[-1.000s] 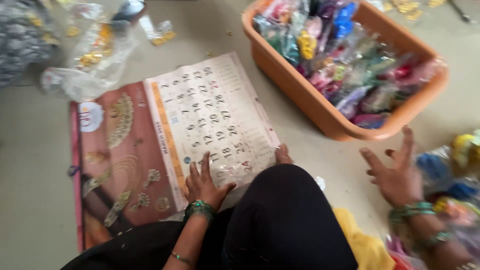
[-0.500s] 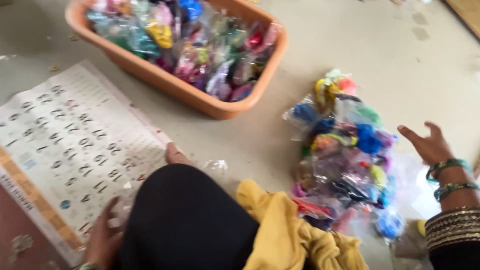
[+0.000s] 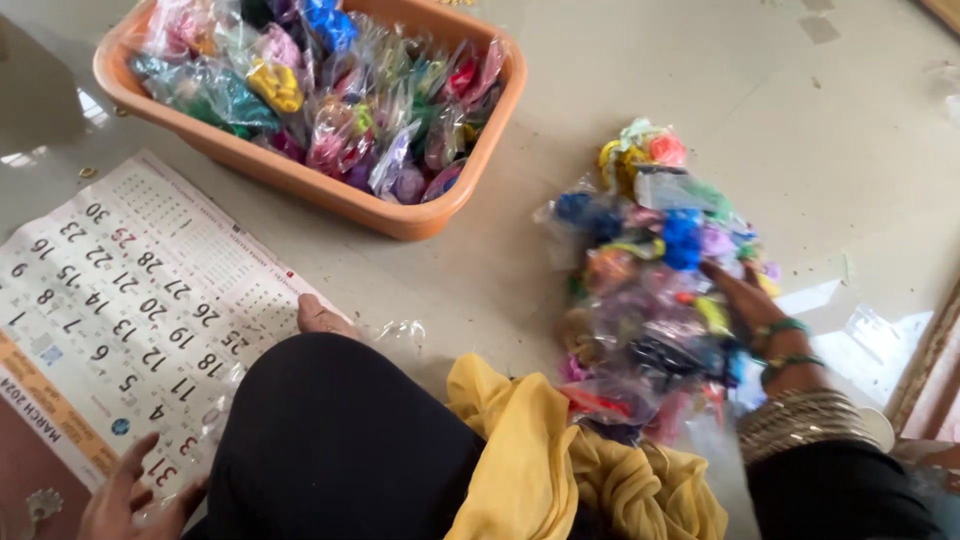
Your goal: The person sorts and packs small colorful items from an orange bin into small plastic bags by hand on the floor.
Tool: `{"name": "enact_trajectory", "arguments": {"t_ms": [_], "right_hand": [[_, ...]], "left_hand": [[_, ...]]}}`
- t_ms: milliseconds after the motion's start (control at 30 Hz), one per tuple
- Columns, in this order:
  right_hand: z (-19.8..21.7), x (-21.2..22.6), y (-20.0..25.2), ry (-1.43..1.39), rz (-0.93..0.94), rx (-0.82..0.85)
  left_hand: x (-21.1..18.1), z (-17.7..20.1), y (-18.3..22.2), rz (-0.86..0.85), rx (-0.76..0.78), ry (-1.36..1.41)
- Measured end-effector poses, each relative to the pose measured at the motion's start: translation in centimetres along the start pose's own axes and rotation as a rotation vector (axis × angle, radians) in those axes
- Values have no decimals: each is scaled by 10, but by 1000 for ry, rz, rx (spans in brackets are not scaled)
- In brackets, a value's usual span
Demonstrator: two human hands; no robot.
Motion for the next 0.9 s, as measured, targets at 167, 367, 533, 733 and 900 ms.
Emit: {"name": "enact_trajectory", "arguments": {"t_ms": [167, 367, 533, 733, 900], "right_hand": [[-68, -59, -90, 79, 97, -114], [-186, -34, -101, 105, 210, -138], [-254, -1, -110, 391, 642, 111], [-129, 58, 41, 25, 156, 132], [-56, 57, 84, 408, 273, 236]], "left_hand": [[32, -7, -9, -88, -18, 18], [-8, 12, 8, -143, 24, 167], [71, 7, -1, -321, -70, 268], [180, 17, -12, -437, -185, 331], [150, 36, 19, -209, -175, 400]]}}
Point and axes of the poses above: each hand's wrist, its own y-axis away from the middle knuckle, its own z-axis out of the back of the hand, x = y × z, the point moved 1 cm from there along -y, towards the middle knuckle, and after that the axes turned 7 degrees about z, right-handed, at the moved point
